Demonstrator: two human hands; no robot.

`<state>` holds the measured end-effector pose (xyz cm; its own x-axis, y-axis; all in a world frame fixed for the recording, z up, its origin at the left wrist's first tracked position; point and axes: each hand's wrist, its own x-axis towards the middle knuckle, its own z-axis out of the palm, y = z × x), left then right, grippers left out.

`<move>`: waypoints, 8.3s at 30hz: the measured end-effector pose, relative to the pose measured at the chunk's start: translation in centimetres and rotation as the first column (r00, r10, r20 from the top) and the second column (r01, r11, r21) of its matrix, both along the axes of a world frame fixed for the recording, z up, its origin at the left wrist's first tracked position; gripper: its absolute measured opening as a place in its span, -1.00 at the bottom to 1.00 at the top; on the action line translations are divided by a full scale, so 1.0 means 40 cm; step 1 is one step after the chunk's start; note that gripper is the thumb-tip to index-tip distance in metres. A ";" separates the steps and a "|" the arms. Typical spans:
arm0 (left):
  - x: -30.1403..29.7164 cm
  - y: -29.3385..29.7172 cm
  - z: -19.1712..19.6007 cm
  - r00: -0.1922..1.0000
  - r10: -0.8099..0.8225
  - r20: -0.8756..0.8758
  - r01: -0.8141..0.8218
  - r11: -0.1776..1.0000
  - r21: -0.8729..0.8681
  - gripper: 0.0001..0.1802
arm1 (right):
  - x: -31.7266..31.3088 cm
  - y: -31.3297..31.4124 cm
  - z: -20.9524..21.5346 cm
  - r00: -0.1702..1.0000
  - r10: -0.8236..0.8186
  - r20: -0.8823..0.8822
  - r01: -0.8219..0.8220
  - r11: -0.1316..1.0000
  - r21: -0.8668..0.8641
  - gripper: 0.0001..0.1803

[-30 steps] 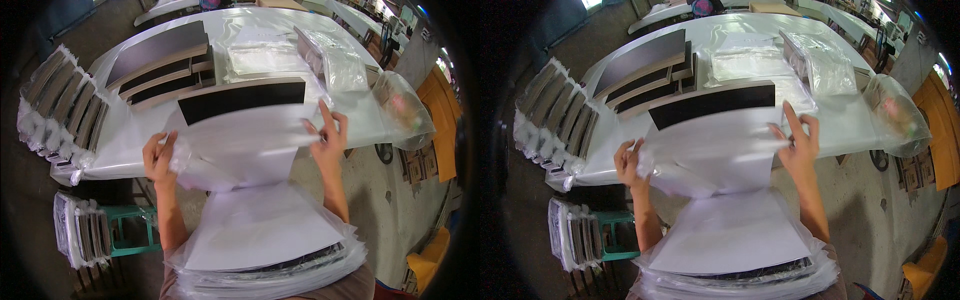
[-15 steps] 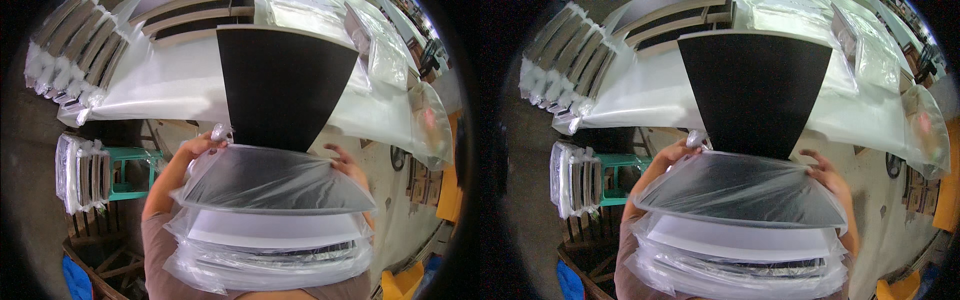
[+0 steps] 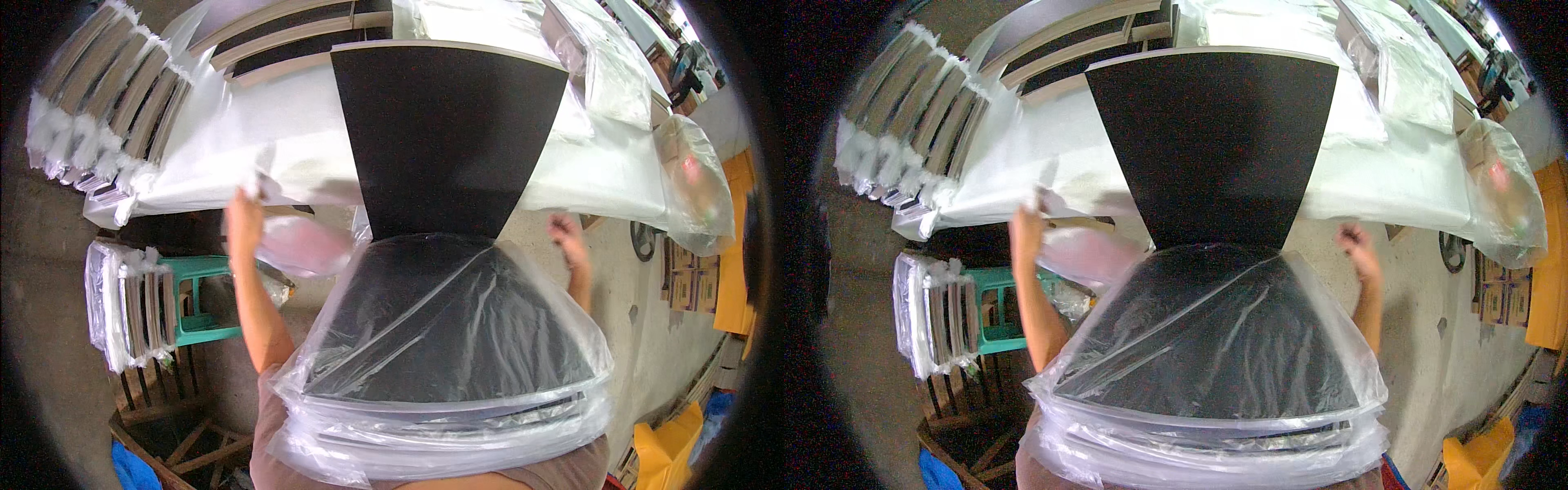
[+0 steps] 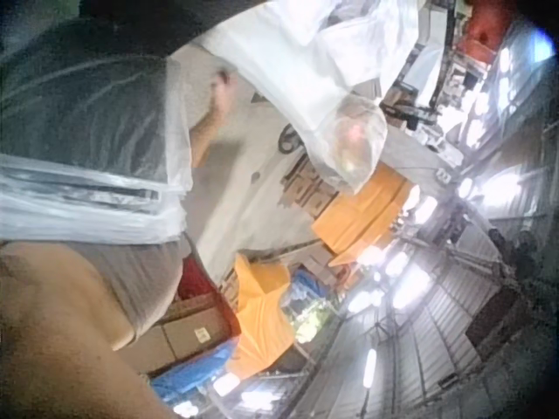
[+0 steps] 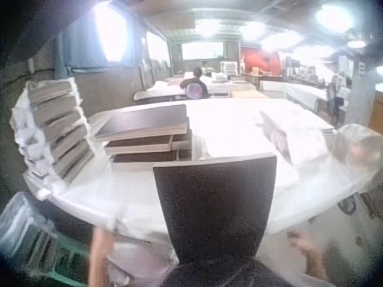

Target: The person wraps individual dark boards in plastic film, pulling the film from a roll or stack and smoothing it over each board one by one.

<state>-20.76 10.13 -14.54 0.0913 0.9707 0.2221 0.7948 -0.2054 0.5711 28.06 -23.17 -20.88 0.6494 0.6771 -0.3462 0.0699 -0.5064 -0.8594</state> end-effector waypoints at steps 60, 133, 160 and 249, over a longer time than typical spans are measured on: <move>0.550 -0.256 0.328 0.278 -0.361 0.890 0.707 0.705 0.064 -0.82 | -0.366 0.361 0.535 0.956 0.276 0.095 -0.257 0.641 0.723 -0.87; 0.495 -0.258 0.365 0.268 -0.377 0.887 0.768 0.639 0.039 -0.81 | -0.303 0.358 0.498 0.617 0.739 -0.271 -0.276 0.525 0.805 -0.61; 0.357 -0.162 0.232 0.374 -0.642 0.669 0.200 0.760 0.618 -0.23 | -0.321 0.214 0.463 0.396 0.907 -0.139 -0.780 0.413 0.471 0.06; 0.461 -0.316 0.367 0.038 -0.454 0.890 0.839 0.498 0.218 -0.29 | -0.481 0.394 0.519 0.903 0.253 0.347 -0.429 0.499 0.753 -0.84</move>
